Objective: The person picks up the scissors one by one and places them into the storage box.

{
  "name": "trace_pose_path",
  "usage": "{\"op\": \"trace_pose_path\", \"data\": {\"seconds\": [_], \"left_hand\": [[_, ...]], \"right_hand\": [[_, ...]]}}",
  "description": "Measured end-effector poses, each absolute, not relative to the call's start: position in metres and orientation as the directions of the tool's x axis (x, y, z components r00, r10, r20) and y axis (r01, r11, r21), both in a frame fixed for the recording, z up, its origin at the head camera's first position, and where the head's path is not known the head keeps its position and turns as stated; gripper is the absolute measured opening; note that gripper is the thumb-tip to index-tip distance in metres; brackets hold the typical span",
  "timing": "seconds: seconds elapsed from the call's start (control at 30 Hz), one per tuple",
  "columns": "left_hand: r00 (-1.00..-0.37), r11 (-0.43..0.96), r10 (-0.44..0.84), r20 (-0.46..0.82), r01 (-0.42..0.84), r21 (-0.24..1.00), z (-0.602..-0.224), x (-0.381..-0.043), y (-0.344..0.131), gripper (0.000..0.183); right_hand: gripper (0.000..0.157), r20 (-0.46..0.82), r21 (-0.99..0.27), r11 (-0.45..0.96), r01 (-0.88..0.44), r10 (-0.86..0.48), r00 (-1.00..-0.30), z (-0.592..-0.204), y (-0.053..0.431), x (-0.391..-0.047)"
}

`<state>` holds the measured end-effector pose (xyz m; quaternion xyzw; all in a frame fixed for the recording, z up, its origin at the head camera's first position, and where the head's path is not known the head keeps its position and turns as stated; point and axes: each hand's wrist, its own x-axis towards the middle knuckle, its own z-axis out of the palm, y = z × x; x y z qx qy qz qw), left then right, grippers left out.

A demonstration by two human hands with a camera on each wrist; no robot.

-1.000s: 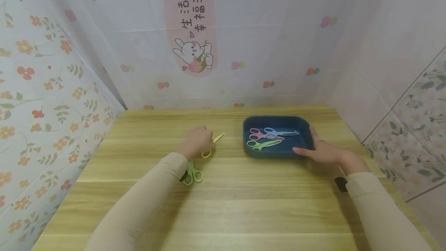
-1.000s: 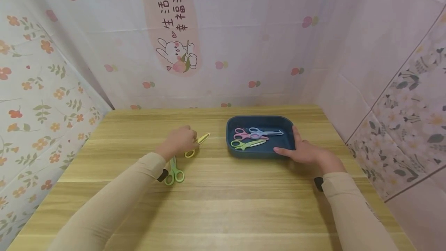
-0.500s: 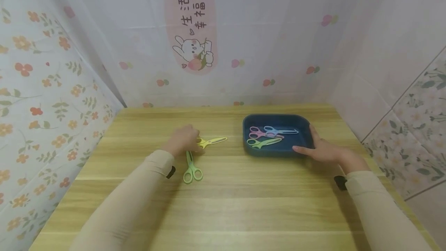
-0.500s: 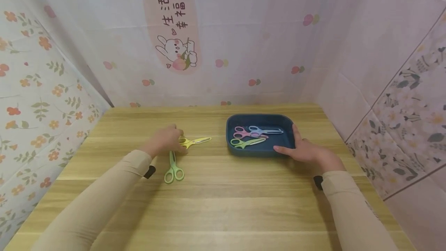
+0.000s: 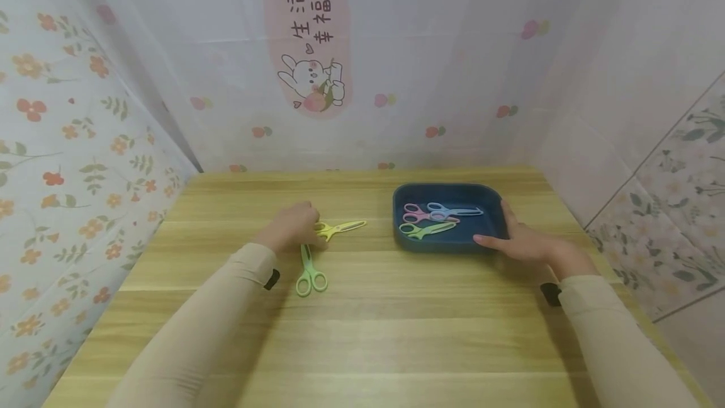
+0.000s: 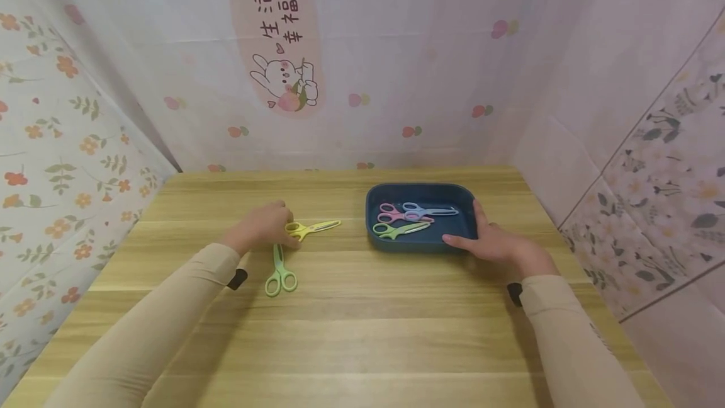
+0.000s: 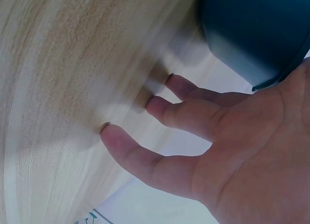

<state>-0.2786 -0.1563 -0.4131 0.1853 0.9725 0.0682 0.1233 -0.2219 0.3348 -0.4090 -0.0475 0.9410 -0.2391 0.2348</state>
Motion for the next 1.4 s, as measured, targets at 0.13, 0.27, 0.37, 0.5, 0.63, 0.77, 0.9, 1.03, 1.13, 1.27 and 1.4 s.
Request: {"op": "trace_pose_path", "data": {"seconds": [0.13, 0.27, 0.37, 0.5, 0.63, 0.77, 0.9, 1.03, 1.13, 1.27, 1.4], "left_hand": [[-0.91, 0.914, 0.381, -0.164, 0.345, 0.212, -0.412, -0.281, -0.156, 0.034], [-0.917, 0.906, 0.385, -0.104, 0.355, 0.229, -0.406, -0.282, -0.155, 0.036], [-0.92, 0.901, 0.387, -0.065, 0.362, 0.24, -0.399, -0.284, -0.153, 0.057], [-0.916, 0.897, 0.4, -0.025, 0.385, 0.216, -0.388, -0.291, -0.147, 0.063], [-0.901, 0.884, 0.434, 0.005, 0.428, 0.188, -0.374, -0.3, -0.135, 0.053], [-0.886, 0.875, 0.462, 0.025, 0.46, 0.152, -0.36, -0.305, -0.118, 0.045], [-0.869, 0.858, 0.493, 0.034, 0.493, 0.141, -0.348, -0.305, -0.096, 0.042], [-0.853, 0.846, 0.52, 0.043, 0.522, 0.11, -0.337, -0.307, -0.074, 0.041], [-0.847, 0.842, 0.531, 0.039, 0.532, 0.094, -0.332, -0.309, -0.058, 0.045], [-0.837, 0.832, 0.546, 0.033, 0.547, 0.098, -0.327, -0.312, -0.038, 0.055], [-0.836, 0.831, 0.548, 0.021, 0.547, 0.099, -0.321, -0.313, -0.021, 0.044]], "right_hand": [[0.13, -0.415, -0.48, 0.877, 0.018, -0.209, -0.885, -0.41, 0.335, -0.222], [0.13, -0.41, -0.475, 0.88, 0.012, -0.209, -0.888, -0.41, 0.335, -0.222], [0.13, -0.404, -0.474, 0.881, 0.009, -0.208, -0.891, -0.411, 0.335, -0.222], [0.131, -0.398, -0.473, 0.881, 0.002, -0.212, -0.892, -0.411, 0.335, -0.222], [0.131, -0.397, -0.473, 0.881, 0.001, -0.212, -0.893, -0.41, 0.335, -0.222], [0.131, -0.4, -0.481, 0.877, 0.007, -0.212, -0.892, -0.409, 0.335, -0.222], [0.131, -0.402, -0.486, 0.874, 0.011, -0.212, -0.891, -0.408, 0.335, -0.221], [0.13, -0.406, -0.473, 0.881, 0.005, -0.213, -0.889, -0.409, 0.336, -0.221], [0.13, -0.404, -0.465, 0.885, -0.003, -0.216, -0.889, -0.411, 0.337, -0.222], [0.131, -0.394, -0.463, 0.887, -0.006, -0.212, -0.894, -0.412, 0.337, -0.223], [0.132, -0.393, -0.454, 0.891, -0.007, -0.207, -0.896, -0.411, 0.338, -0.224]]}}
